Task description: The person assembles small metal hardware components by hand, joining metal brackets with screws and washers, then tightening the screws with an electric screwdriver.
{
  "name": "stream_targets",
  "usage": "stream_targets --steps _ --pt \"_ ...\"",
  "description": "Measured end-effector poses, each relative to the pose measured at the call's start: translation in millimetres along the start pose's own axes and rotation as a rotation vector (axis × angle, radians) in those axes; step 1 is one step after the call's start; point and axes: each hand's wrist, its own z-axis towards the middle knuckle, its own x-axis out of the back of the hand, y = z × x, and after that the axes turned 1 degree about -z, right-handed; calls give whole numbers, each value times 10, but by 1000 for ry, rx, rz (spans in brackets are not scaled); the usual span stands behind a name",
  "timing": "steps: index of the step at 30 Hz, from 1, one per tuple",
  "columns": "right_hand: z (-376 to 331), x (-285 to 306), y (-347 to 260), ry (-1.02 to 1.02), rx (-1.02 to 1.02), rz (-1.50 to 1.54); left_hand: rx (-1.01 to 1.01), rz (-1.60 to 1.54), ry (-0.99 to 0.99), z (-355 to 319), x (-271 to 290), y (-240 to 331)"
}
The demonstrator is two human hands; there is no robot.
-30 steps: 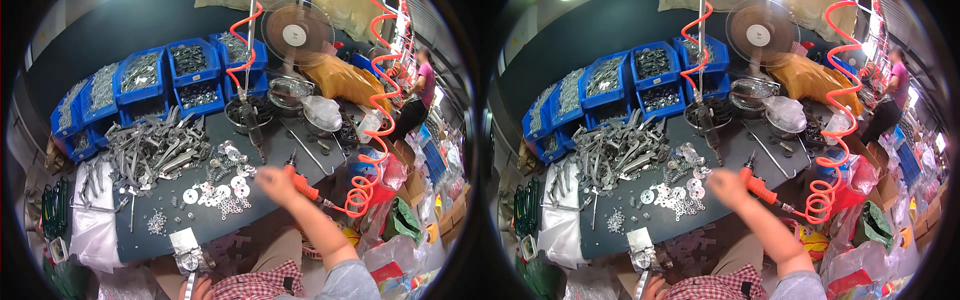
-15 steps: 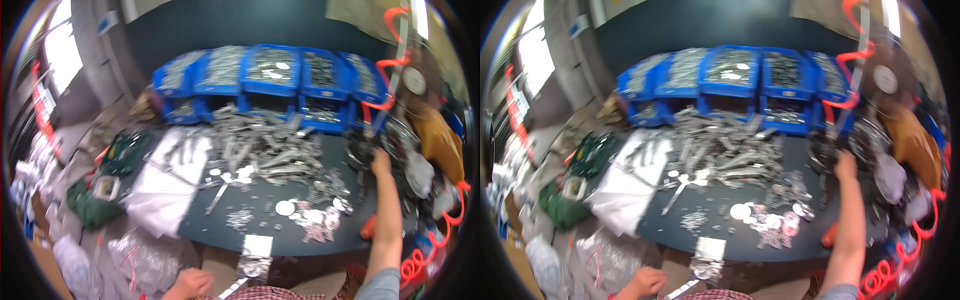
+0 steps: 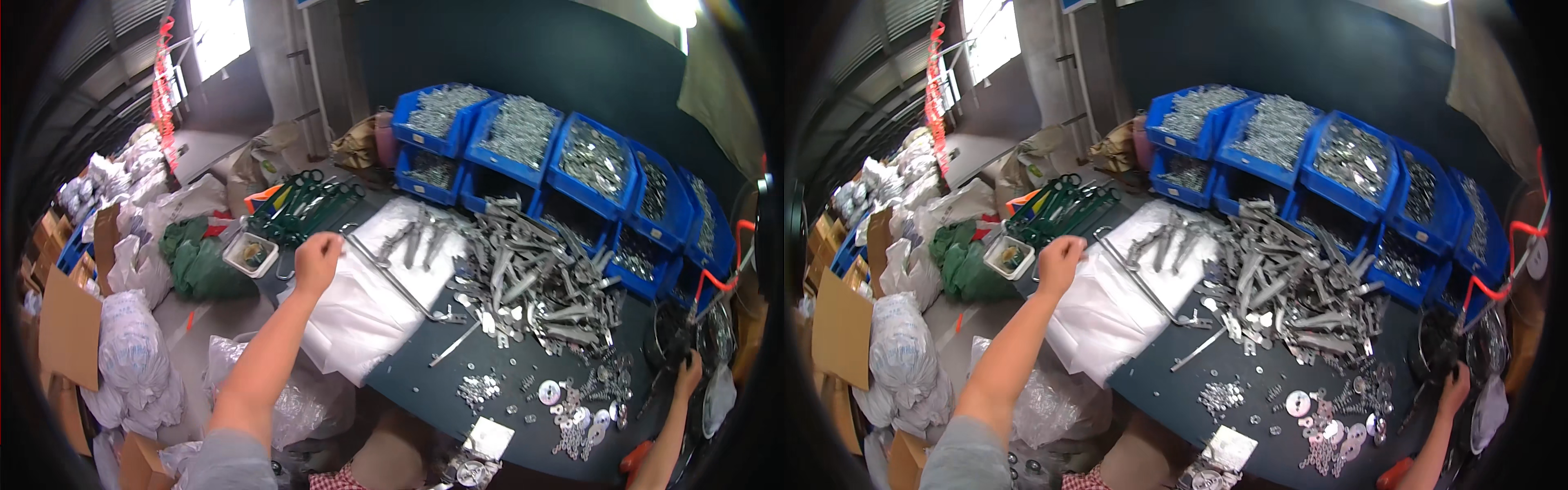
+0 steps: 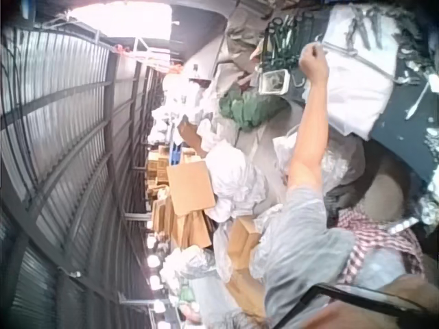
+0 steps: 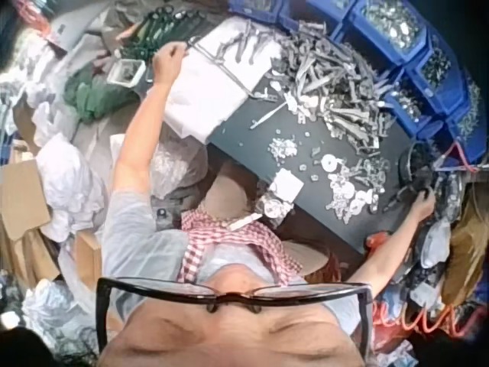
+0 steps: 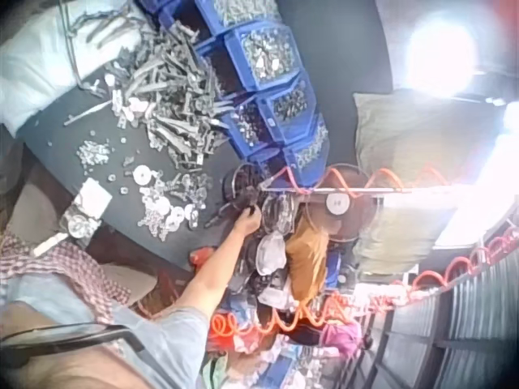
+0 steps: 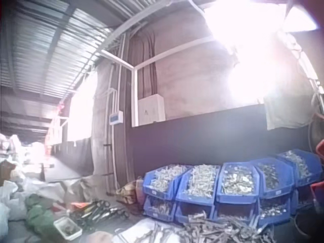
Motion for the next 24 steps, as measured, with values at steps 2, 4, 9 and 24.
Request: stream_targets --steps 2,4,9,24 --pt "-37 -46 274 136 -81 52 41 168 55 318 -2 -316" --pt "-108 -71 509 155 -272 223 83 338 106 465 37 -631" --pt "-782 -99 684 326 -672 927 67 796 186 693 175 -1060" --pt "-2040 754 -2181 -115 -147 -169 -139 562 87 631 335 -1435"
